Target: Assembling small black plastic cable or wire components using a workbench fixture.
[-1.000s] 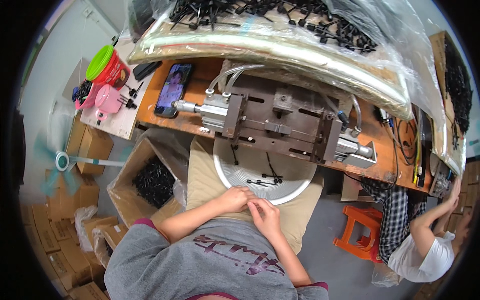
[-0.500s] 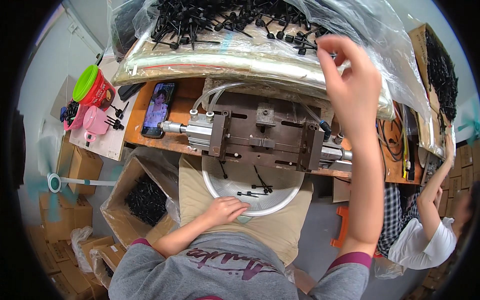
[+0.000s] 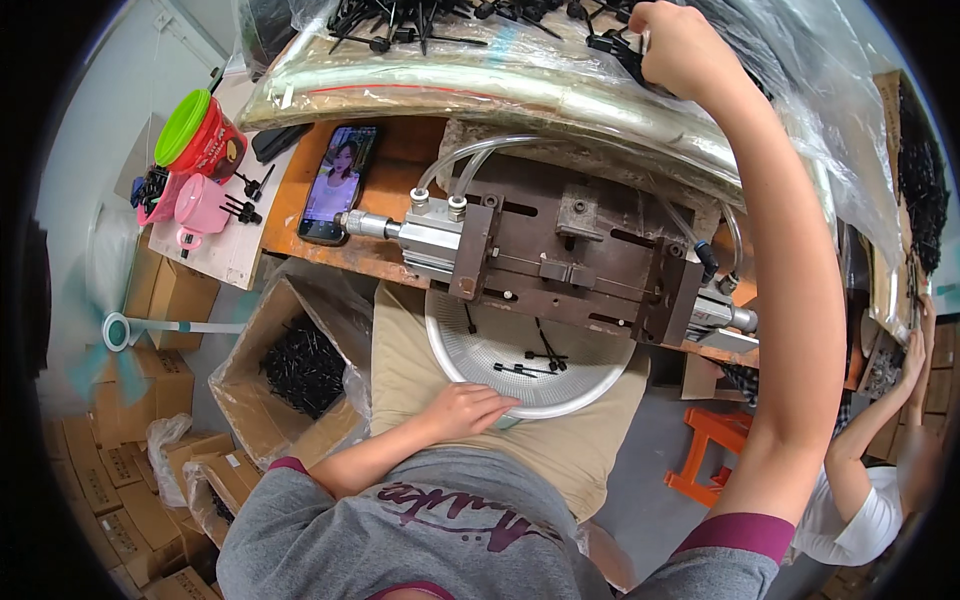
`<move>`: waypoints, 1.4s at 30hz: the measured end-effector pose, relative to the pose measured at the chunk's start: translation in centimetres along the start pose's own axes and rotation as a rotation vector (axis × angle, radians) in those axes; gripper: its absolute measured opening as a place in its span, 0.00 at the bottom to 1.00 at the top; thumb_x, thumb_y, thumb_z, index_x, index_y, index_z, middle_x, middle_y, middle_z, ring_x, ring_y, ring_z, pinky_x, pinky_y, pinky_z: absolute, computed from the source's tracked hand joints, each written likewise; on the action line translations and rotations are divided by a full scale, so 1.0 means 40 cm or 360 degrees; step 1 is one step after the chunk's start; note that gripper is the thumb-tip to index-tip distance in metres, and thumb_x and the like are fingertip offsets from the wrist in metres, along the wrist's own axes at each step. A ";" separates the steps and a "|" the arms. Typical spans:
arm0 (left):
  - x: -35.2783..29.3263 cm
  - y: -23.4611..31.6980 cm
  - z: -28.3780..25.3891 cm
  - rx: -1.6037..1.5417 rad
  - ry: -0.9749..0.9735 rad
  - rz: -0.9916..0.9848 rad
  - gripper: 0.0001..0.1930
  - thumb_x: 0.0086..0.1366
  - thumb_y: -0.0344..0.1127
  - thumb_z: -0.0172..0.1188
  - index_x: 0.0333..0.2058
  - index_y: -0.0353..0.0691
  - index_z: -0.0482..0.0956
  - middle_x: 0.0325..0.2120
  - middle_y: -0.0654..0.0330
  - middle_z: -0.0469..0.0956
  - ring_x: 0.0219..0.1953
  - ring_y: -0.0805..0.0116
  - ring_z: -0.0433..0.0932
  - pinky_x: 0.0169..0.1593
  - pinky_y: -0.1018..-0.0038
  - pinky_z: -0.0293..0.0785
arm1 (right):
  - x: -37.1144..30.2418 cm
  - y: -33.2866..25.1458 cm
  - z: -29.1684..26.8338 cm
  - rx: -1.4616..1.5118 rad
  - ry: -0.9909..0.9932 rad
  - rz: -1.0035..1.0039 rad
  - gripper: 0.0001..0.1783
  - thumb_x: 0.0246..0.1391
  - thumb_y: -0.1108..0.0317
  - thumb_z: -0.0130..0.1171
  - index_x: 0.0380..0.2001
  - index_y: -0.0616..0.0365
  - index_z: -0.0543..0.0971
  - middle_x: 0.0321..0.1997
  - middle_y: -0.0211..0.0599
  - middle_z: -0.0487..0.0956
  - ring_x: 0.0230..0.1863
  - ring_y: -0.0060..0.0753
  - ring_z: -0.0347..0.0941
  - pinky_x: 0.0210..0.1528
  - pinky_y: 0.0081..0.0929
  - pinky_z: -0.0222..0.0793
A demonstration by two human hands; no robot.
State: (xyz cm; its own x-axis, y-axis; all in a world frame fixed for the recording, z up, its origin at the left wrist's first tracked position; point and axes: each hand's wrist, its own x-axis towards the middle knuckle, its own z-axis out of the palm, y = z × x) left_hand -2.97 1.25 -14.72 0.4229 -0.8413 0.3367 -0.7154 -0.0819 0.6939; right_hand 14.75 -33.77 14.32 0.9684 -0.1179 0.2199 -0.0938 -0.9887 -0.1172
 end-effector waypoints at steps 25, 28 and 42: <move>0.035 0.039 -0.010 -0.0023 0.0003 0.0047 0.13 0.60 0.35 0.59 0.44 0.43 0.79 0.22 0.62 0.77 0.23 0.67 0.76 0.27 0.71 0.74 | -0.035 -0.007 -0.022 0.0086 0.0303 -0.0060 0.14 0.52 0.66 0.60 0.40 0.62 0.77 0.26 0.39 0.76 0.24 0.29 0.68 0.32 0.29 0.65; 0.043 0.045 -0.020 -0.0034 -0.0008 0.0041 0.14 0.60 0.35 0.59 0.45 0.43 0.79 0.22 0.62 0.77 0.23 0.67 0.76 0.28 0.71 0.74 | -0.044 -0.017 -0.030 0.0097 0.0357 0.0021 0.13 0.53 0.67 0.60 0.41 0.61 0.77 0.25 0.40 0.76 0.23 0.26 0.68 0.32 0.27 0.65; 0.058 0.064 -0.031 0.0028 0.0009 0.0134 0.13 0.60 0.38 0.59 0.44 0.45 0.79 0.22 0.64 0.77 0.25 0.70 0.77 0.29 0.74 0.75 | -0.068 0.007 -0.001 0.0084 0.0809 -0.0428 0.14 0.52 0.71 0.61 0.43 0.60 0.76 0.35 0.41 0.78 0.31 0.36 0.75 0.38 0.25 0.70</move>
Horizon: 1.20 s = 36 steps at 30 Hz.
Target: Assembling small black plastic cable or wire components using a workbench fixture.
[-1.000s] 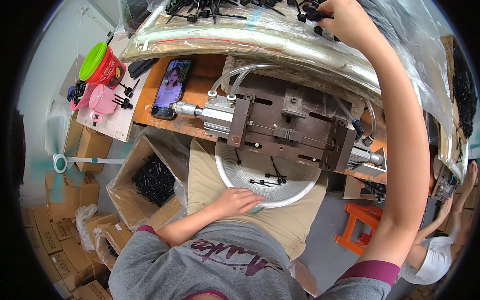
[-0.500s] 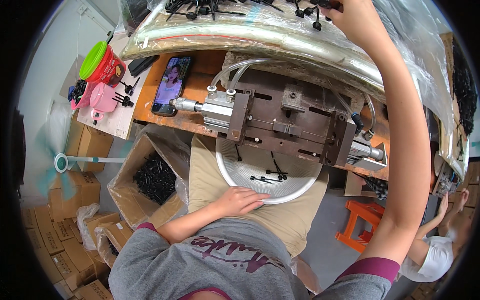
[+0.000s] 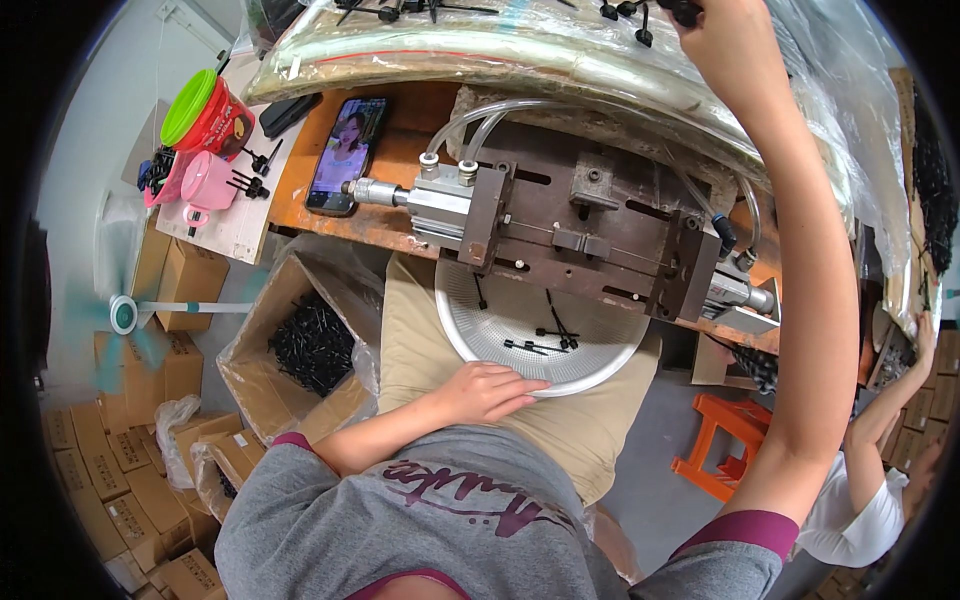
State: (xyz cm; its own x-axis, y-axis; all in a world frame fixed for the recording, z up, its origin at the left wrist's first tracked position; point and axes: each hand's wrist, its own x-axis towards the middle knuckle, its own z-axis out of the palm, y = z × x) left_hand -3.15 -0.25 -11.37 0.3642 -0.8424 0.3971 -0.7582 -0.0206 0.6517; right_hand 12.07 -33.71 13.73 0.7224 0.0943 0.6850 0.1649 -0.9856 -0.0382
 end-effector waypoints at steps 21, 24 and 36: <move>0.197 0.128 -0.328 -0.1289 0.0388 -0.0477 0.19 0.58 0.28 0.62 0.49 0.27 0.75 0.44 0.46 0.77 0.43 0.62 0.79 0.47 0.72 0.75 | -0.440 -0.400 -0.096 0.2915 -0.0355 0.1649 0.07 0.49 0.77 0.61 0.32 0.69 0.75 0.36 0.52 0.78 0.28 0.29 0.77 0.34 0.26 0.77; 0.199 0.134 -0.329 -0.1204 0.0253 -0.0452 0.17 0.53 0.28 0.67 0.42 0.27 0.80 0.36 0.49 0.80 0.39 0.62 0.79 0.43 0.72 0.74 | -0.465 -0.412 -0.090 0.3074 -0.0286 0.1716 0.07 0.51 0.76 0.59 0.33 0.70 0.75 0.36 0.53 0.77 0.28 0.28 0.77 0.33 0.26 0.78; 0.204 0.141 -0.342 -0.1193 0.0144 -0.0113 0.18 0.40 0.29 0.75 0.33 0.33 0.84 0.29 0.55 0.80 0.30 0.67 0.79 0.34 0.76 0.74 | -0.505 -0.357 -0.142 0.2717 0.0212 0.1689 0.09 0.57 0.72 0.52 0.35 0.69 0.72 0.37 0.51 0.75 0.22 0.23 0.72 0.26 0.24 0.78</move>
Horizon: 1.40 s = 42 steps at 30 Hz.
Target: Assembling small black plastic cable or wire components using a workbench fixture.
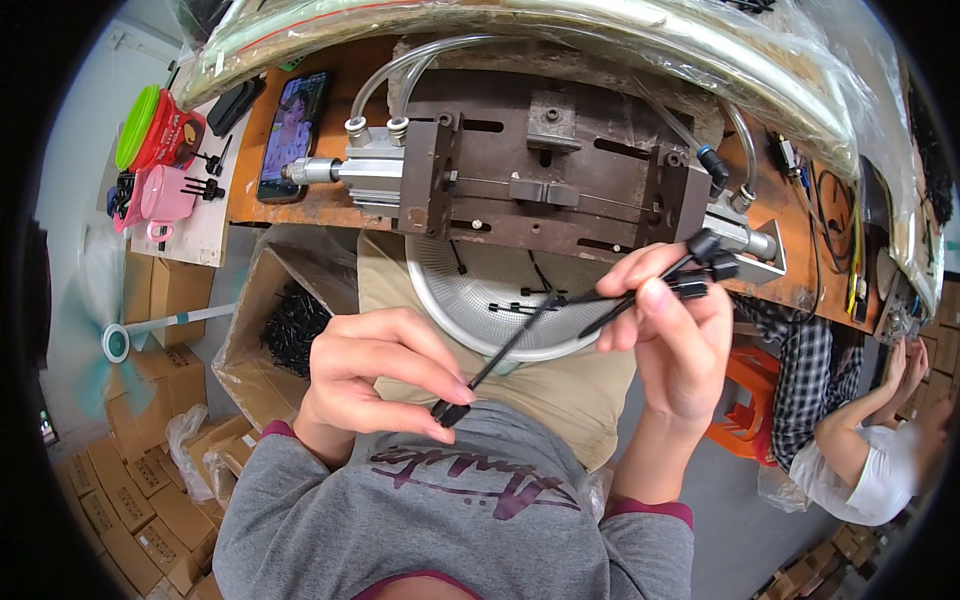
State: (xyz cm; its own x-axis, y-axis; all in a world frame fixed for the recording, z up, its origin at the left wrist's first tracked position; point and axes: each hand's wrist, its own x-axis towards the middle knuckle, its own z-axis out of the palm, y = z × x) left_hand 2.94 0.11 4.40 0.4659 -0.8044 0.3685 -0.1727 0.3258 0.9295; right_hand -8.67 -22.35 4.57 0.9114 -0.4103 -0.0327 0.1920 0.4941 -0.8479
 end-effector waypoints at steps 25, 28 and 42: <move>0.109 -0.137 0.077 0.1800 0.0138 0.0202 0.11 0.48 0.29 0.66 0.33 0.37 0.80 0.48 0.58 0.78 0.25 0.68 0.77 0.31 0.77 0.73 | -0.043 0.017 0.035 -0.0681 0.0645 -0.0827 0.11 0.54 0.80 0.55 0.41 0.65 0.70 0.37 0.54 0.78 0.23 0.29 0.74 0.28 0.21 0.72; 0.109 -0.132 0.077 0.1817 0.0122 0.0170 0.11 0.48 0.29 0.66 0.33 0.38 0.80 0.48 0.58 0.78 0.23 0.70 0.77 0.28 0.78 0.72 | -0.040 0.020 0.029 -0.0788 0.0582 -0.0961 0.11 0.53 0.80 0.56 0.40 0.65 0.70 0.37 0.54 0.78 0.22 0.30 0.74 0.28 0.21 0.73; 0.112 -0.118 0.072 0.1788 0.0123 0.0120 0.12 0.49 0.31 0.66 0.35 0.39 0.81 0.48 0.61 0.78 0.18 0.72 0.72 0.25 0.79 0.70 | -0.036 0.016 0.023 -0.2158 0.0381 -0.1608 0.15 0.39 0.78 0.71 0.34 0.63 0.80 0.37 0.48 0.81 0.28 0.33 0.77 0.27 0.20 0.69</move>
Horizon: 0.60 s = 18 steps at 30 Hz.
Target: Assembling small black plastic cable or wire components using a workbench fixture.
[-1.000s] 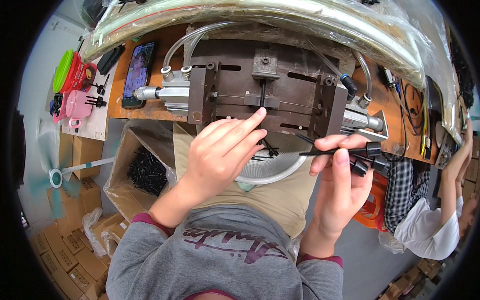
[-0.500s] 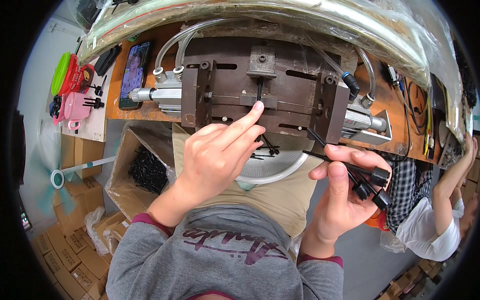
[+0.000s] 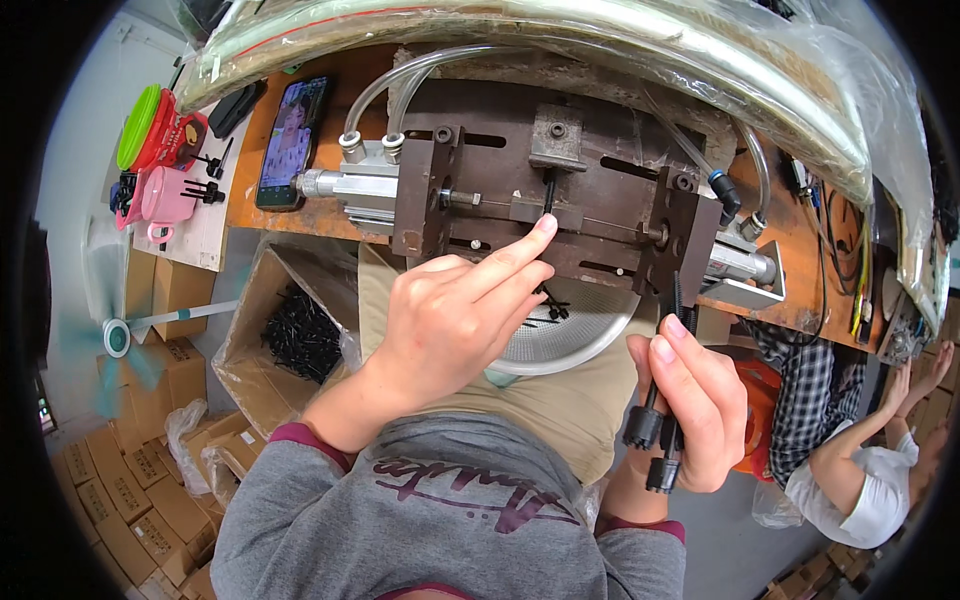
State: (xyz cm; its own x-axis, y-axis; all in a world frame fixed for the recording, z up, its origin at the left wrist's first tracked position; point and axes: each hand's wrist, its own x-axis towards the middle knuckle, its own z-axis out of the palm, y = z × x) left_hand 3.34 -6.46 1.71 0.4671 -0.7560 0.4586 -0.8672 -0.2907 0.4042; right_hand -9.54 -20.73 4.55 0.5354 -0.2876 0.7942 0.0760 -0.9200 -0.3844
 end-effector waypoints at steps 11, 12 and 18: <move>-0.014 0.055 -0.089 -0.1566 0.0009 -0.0255 0.16 0.46 0.26 0.72 0.37 0.32 0.82 0.31 0.54 0.81 0.30 0.69 0.81 0.32 0.79 0.78 | -0.006 -0.030 0.061 -0.0213 -0.0144 -0.0392 0.16 0.39 0.79 0.67 0.37 0.66 0.81 0.40 0.46 0.79 0.32 0.37 0.77 0.31 0.27 0.77; -0.014 0.059 -0.093 -0.1559 0.0040 -0.0255 0.16 0.46 0.25 0.72 0.36 0.32 0.82 0.31 0.54 0.81 0.30 0.69 0.81 0.32 0.78 0.78 | -0.007 -0.030 0.061 -0.0200 -0.0170 -0.0395 0.16 0.39 0.79 0.67 0.37 0.66 0.81 0.40 0.46 0.79 0.32 0.37 0.77 0.31 0.27 0.77; -0.026 0.048 -0.077 -0.1495 0.0054 -0.0116 0.15 0.46 0.25 0.72 0.35 0.32 0.81 0.31 0.54 0.80 0.31 0.66 0.81 0.33 0.75 0.77 | -0.018 -0.030 0.060 -0.0154 -0.0229 -0.0411 0.16 0.40 0.78 0.66 0.38 0.65 0.81 0.42 0.46 0.79 0.34 0.37 0.77 0.32 0.27 0.78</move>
State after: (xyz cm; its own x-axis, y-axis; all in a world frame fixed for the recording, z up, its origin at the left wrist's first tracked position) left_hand 1.74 -4.42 4.46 0.5324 -0.7326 0.4240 -0.3489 0.2664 0.8985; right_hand -8.01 -18.80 3.32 0.6226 -0.0066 0.7825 0.1484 -0.9808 -0.1264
